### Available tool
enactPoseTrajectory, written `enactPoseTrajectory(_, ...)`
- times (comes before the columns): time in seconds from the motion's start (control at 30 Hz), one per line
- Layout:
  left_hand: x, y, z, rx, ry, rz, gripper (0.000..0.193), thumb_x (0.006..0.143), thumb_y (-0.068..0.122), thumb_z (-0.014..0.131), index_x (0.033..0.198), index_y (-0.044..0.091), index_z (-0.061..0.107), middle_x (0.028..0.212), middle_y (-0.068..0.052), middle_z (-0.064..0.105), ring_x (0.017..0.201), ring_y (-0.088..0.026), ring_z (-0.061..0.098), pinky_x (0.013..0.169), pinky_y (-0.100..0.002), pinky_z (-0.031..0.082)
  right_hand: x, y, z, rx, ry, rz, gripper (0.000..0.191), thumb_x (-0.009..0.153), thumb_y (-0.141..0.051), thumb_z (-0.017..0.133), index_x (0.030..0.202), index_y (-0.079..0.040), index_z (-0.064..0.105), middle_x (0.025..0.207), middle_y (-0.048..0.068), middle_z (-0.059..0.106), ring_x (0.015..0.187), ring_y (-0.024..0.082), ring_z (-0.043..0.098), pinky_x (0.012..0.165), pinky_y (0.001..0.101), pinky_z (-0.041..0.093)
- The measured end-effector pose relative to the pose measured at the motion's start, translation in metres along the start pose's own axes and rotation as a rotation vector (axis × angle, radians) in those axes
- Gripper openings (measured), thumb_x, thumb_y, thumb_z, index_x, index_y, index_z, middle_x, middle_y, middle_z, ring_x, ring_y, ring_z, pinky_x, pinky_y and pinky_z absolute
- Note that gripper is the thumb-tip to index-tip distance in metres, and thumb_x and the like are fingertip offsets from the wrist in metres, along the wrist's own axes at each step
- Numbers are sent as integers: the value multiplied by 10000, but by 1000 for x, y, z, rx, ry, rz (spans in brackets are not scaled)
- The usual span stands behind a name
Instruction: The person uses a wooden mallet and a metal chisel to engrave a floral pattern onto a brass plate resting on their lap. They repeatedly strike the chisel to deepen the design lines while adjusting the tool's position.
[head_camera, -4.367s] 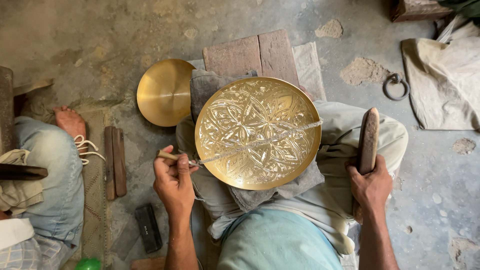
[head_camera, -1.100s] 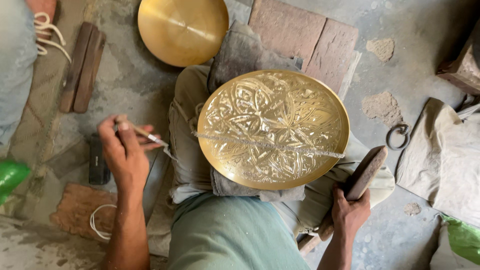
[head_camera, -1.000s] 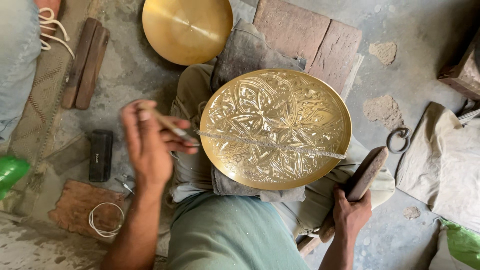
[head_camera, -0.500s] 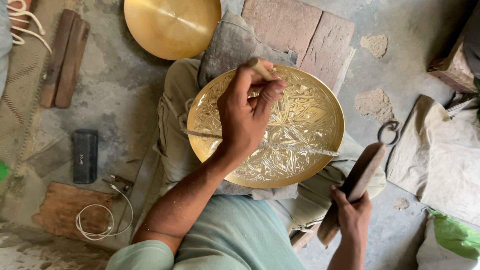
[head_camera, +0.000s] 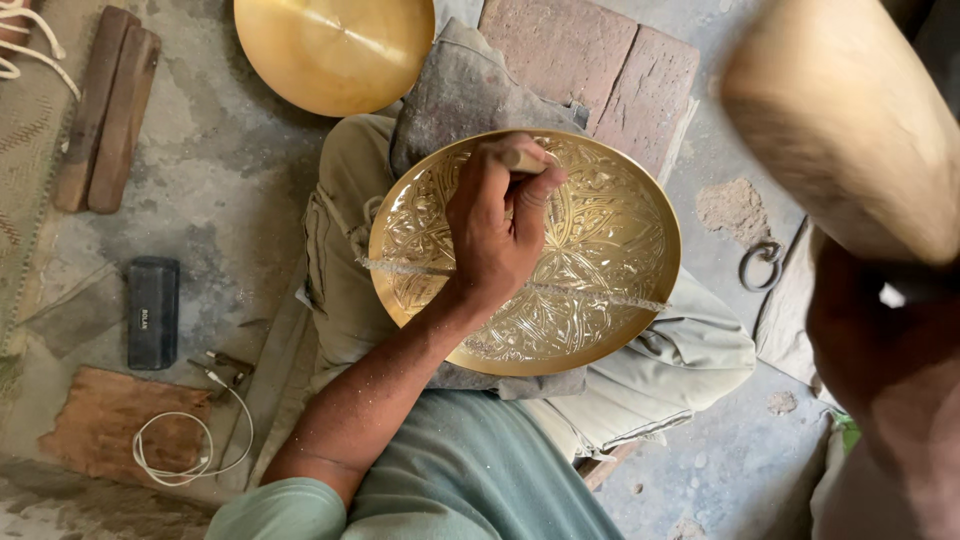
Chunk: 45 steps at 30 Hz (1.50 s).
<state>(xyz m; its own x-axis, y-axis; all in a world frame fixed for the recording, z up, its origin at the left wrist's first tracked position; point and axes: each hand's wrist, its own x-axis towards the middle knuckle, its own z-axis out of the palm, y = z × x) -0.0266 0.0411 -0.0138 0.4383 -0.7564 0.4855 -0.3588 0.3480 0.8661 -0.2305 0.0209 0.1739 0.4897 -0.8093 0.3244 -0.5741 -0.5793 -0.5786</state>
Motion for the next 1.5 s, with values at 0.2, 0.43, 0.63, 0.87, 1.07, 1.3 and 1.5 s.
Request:
enactPoseTrajectory(0.2,-2,-13,6,35,53,-39,97,1015,52,686,1075,24,615,958,-36,613,817,-159,617,695,-337,504,82,-50,4,-1270,-236,-633,391,899,-127,811,1261,-61,681,1027,66,637,934,199,625,824,294,528)
enactPoseTrajectory(0.43,-5,-20,3,126,75,19,96,1009,127,711,1049,68,646,920,-35,629,813,-213,622,746,-441,506,107,-70,12,-1074,-322,-472,487,892,-25,828,1352,-58,668,1154,87,620,1036,215,596,908,313,515)
enactPoseTrajectory(0.63,6,-7,-5,156,90,65,112,1068,121,661,1135,35,634,1025,-78,676,938,-240,668,818,-418,538,105,-69,11,-1150,-345,-555,353,959,-36,817,1271,-52,654,1125,99,624,1041,241,621,893,335,526)
enactPoseTrajectory(0.87,17,3,-7,-114,32,-92,89,1059,150,682,1054,80,629,987,-16,701,854,-164,694,748,-316,560,111,-64,17,-1012,-309,-518,377,852,29,804,1197,-45,672,1119,129,644,1036,291,642,880,376,544)
enactPoseTrajectory(1.07,13,1,-4,-11,58,-38,144,1037,207,689,1017,79,626,975,-29,677,893,-184,652,785,-340,543,116,-64,24,-954,-305,-483,397,827,69,790,1194,-39,685,1138,142,647,1048,309,645,883,390,546)
enactPoseTrajectory(1.3,10,-6,-4,13,44,-70,168,1011,213,709,976,79,616,931,-33,660,868,-206,639,772,-364,529,119,-62,27,-873,-330,-417,433,803,110,774,1206,-28,697,1154,154,655,1038,316,658,867,391,554)
enactPoseTrajectory(1.5,7,-7,-3,78,43,-5,127,1024,185,682,1029,66,638,979,-79,668,900,-280,660,817,-400,522,120,-55,29,-903,-360,-452,429,786,123,768,1184,-3,668,1063,188,707,880,279,722,734,346,596)
